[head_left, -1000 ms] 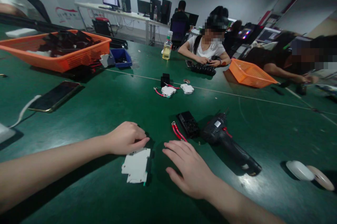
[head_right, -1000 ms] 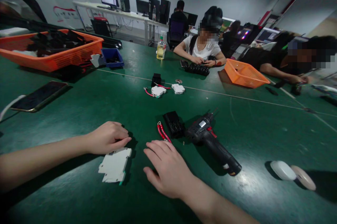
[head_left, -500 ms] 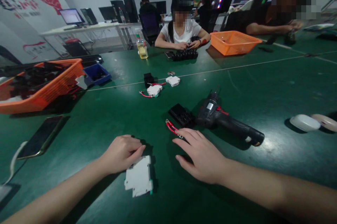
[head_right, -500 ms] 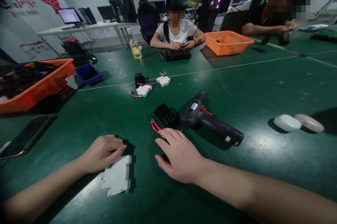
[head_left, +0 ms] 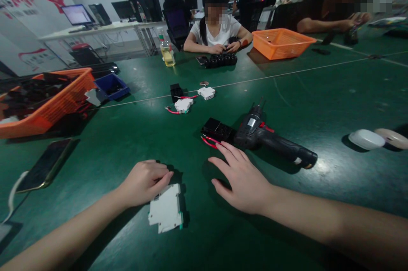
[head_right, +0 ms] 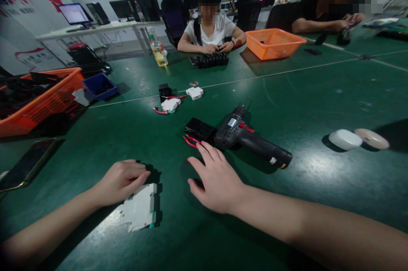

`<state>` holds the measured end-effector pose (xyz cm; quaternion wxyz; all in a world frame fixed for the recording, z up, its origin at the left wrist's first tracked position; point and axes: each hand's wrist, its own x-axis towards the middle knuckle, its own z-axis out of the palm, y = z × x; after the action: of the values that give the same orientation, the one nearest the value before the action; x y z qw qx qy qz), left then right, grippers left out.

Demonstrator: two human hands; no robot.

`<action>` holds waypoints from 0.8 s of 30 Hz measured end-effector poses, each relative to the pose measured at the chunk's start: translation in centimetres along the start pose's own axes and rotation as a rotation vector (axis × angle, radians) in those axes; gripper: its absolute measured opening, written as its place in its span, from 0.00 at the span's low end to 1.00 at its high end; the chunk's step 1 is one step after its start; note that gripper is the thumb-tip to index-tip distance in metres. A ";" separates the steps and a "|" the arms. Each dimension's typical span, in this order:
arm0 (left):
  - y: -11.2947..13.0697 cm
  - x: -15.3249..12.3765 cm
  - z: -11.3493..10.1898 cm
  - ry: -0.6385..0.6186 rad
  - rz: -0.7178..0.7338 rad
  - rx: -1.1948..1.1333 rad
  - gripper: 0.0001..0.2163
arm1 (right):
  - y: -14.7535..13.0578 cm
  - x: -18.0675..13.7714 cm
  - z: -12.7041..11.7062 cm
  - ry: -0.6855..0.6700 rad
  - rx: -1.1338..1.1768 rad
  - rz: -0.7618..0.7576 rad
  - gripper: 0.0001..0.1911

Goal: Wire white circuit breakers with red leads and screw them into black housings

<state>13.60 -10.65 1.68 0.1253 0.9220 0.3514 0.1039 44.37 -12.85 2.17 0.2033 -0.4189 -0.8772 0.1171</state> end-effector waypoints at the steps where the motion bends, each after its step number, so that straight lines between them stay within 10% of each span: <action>1: 0.0 0.0 0.0 0.002 0.003 -0.002 0.18 | 0.0 0.0 -0.1 0.001 0.021 -0.019 0.24; 10: -0.3 -0.2 0.2 -0.026 -0.015 -0.010 0.18 | -0.1 0.1 -0.8 -0.079 0.179 -0.582 0.10; 24: -0.1 -0.1 0.0 -0.027 -0.017 -0.031 0.18 | -0.5 0.2 -0.5 -0.099 0.133 -0.168 0.17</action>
<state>13.42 -10.64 1.60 0.1451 0.9183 0.3558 0.0956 44.15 -12.99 2.83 0.1963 -0.3230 -0.9085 0.1782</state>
